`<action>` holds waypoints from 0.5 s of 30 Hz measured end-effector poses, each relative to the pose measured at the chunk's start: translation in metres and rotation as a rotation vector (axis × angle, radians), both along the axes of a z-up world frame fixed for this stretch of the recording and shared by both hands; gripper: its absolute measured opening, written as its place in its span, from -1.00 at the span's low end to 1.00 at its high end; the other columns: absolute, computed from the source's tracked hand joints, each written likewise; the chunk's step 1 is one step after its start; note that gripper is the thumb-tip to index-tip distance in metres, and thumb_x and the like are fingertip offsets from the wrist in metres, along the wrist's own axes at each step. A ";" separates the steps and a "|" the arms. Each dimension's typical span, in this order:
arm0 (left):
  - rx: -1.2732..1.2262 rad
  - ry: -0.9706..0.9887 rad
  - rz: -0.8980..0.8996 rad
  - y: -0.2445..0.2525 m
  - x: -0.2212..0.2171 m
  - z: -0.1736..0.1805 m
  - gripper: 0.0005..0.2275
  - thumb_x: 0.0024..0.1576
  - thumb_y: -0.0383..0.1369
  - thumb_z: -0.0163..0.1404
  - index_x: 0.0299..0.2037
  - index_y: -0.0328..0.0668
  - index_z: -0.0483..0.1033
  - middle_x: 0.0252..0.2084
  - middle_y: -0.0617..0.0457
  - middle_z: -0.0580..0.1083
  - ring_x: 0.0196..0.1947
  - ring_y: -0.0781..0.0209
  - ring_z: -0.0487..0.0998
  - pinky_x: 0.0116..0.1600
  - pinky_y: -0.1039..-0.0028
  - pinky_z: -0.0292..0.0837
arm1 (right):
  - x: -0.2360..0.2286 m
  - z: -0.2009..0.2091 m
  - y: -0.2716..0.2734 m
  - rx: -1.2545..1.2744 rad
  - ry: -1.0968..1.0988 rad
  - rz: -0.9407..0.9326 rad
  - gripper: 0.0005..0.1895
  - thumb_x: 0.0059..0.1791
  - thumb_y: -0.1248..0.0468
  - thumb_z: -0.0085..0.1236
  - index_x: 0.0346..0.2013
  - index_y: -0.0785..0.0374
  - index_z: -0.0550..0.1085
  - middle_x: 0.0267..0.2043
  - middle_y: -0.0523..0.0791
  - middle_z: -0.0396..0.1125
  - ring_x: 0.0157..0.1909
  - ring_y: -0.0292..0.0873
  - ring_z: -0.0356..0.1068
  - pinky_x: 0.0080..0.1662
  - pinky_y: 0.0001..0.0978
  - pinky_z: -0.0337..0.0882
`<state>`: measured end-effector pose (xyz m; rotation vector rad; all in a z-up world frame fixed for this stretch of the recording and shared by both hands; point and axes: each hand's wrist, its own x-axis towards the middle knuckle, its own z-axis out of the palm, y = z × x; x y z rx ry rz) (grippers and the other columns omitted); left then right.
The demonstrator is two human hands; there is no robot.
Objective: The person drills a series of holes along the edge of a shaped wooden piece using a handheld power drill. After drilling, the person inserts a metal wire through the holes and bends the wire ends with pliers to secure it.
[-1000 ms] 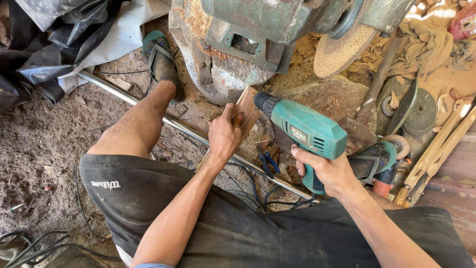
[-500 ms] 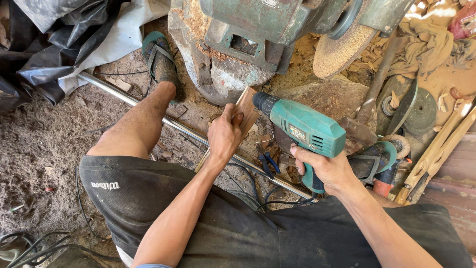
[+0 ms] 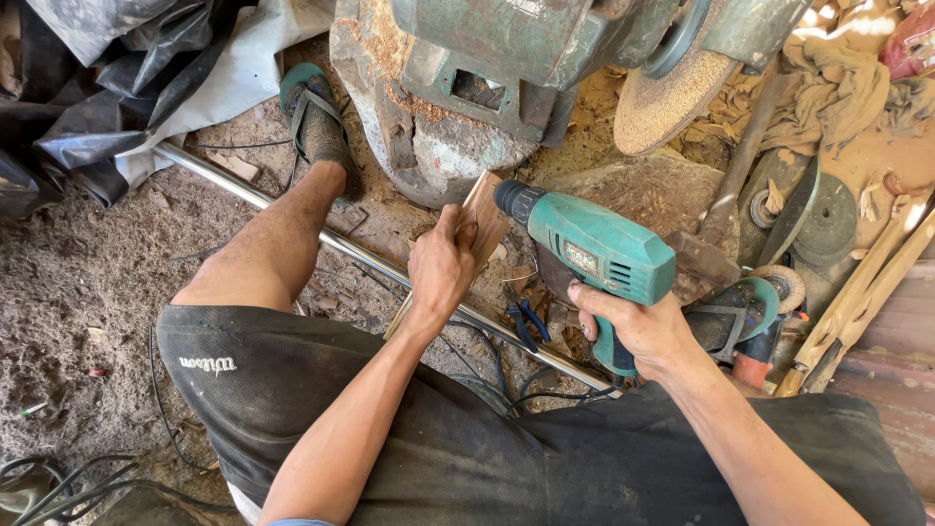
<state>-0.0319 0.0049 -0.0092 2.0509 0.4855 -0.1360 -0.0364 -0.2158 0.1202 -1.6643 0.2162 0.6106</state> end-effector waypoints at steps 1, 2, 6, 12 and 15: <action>-0.004 0.005 0.003 0.000 0.000 0.000 -0.76 0.29 -0.27 -0.08 0.11 -0.07 0.46 -0.55 -0.10 0.56 -0.70 0.13 0.50 -0.48 0.20 0.45 | 0.000 0.000 0.000 0.003 -0.003 0.005 -0.80 -0.11 0.46 0.22 -0.20 0.38 0.49 -0.34 -0.05 0.40 -0.55 -0.22 0.32 -0.52 -0.33 0.36; -0.008 0.009 0.005 0.000 -0.001 0.001 -0.76 0.28 -0.28 -0.08 0.11 -0.07 0.46 -0.54 -0.10 0.57 -0.69 0.12 0.51 -0.49 0.19 0.46 | 0.000 -0.001 0.001 0.007 -0.007 0.010 -0.80 -0.11 0.46 0.22 -0.19 0.37 0.49 -0.34 -0.05 0.40 -0.55 -0.22 0.32 -0.51 -0.33 0.36; 0.013 -0.020 0.006 -0.001 -0.001 0.002 -0.76 0.27 -0.29 -0.06 0.11 -0.10 0.46 -0.51 -0.14 0.58 -0.65 0.07 0.56 -0.44 0.15 0.48 | 0.001 -0.002 0.003 0.024 -0.016 0.009 -0.80 -0.10 0.47 0.21 -0.19 0.38 0.48 -0.35 -0.06 0.39 -0.54 -0.21 0.32 -0.51 -0.33 0.36; 0.045 -0.031 0.000 -0.001 -0.001 0.004 -0.76 0.27 -0.30 -0.05 0.09 -0.12 0.47 -0.49 -0.20 0.58 -0.60 0.01 0.58 -0.38 0.12 0.48 | 0.003 -0.002 0.006 0.010 -0.022 0.018 -0.80 -0.11 0.46 0.21 -0.20 0.37 0.49 -0.39 -0.07 0.38 -0.55 -0.21 0.33 -0.51 -0.33 0.36; 0.022 -0.004 0.001 -0.001 -0.001 0.004 -0.75 0.27 -0.31 -0.06 0.11 -0.12 0.45 -0.47 -0.20 0.58 -0.61 0.01 0.58 -0.41 0.12 0.49 | 0.002 -0.002 0.007 0.010 -0.010 -0.012 -0.82 -0.10 0.46 0.23 -0.22 0.38 0.48 -0.41 -0.07 0.36 -0.57 -0.20 0.32 -0.52 -0.32 0.34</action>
